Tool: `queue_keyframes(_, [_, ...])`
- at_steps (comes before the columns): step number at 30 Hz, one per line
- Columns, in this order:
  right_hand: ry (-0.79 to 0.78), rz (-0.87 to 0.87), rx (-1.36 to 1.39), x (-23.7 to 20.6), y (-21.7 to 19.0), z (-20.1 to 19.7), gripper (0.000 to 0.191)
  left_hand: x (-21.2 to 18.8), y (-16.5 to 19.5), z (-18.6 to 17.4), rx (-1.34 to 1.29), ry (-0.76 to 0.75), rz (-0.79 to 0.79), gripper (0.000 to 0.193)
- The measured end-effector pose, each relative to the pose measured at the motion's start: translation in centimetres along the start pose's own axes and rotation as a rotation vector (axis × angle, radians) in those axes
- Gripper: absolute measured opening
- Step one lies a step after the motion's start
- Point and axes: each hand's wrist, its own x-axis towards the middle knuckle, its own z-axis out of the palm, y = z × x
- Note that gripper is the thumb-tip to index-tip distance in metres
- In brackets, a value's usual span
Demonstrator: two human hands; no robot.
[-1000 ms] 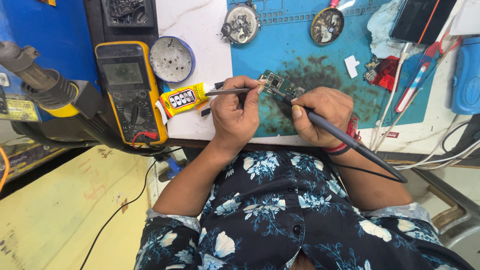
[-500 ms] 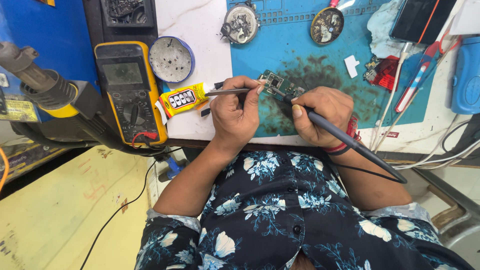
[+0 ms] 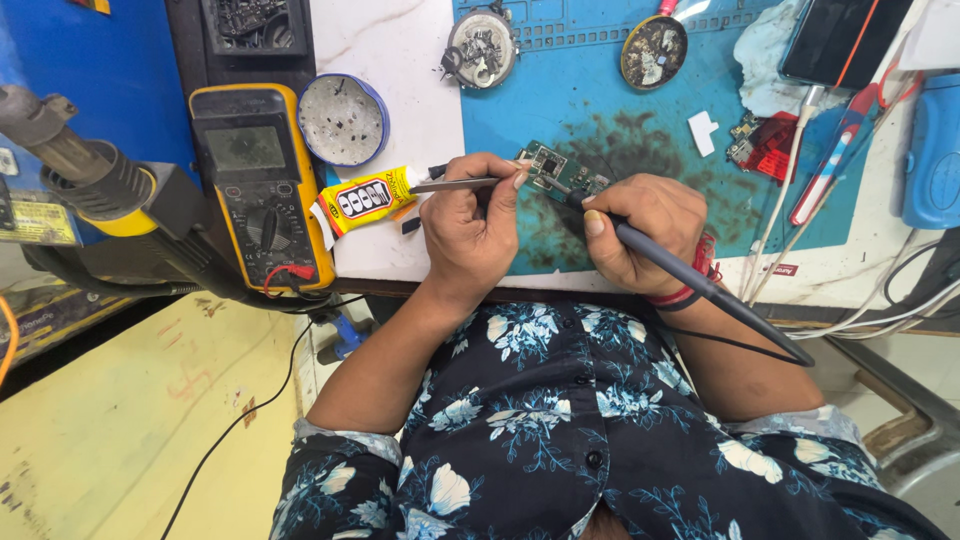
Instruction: The person solders a small green circuit board using a soldering iron and tweezers. They repeatedly apply solder to specific points on the board while holding it steady with tweezers. The work continues throughout the clip without completing the entire board.
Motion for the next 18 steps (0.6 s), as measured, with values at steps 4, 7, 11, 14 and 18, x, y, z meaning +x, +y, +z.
queue_keyframes(4, [0.004, -0.012, 0.013, 0.05, 0.09, 0.07, 0.009, -0.03, -0.02, -0.03, 0.006, 0.005, 0.009, 0.01])
queue_keyframes(7, [0.009, -0.011, 0.005, -0.01, 0.02, 0.06, 0.009, -0.07, -0.04, 0.02, 0.009, 0.003, 0.004, 0.01])
queue_keyframes(11, [0.005, -0.004, 0.01, 0.05, 0.1, 0.07, 0.009, -0.02, -0.1, 0.01, -0.001, 0.004, 0.003, 0.01])
queue_keyframes(14, [0.005, -0.011, 0.008, 0.0, 0.1, 0.1, 0.009, -0.04, -0.11, 0.02, -0.001, 0.006, 0.002, 0.01])
queue_keyframes(18, [0.006, 0.001, 0.024, -0.07, 0.15, 0.05, 0.009, -0.02, -0.05, 0.0, -0.007, 0.002, 0.01, 0.011])
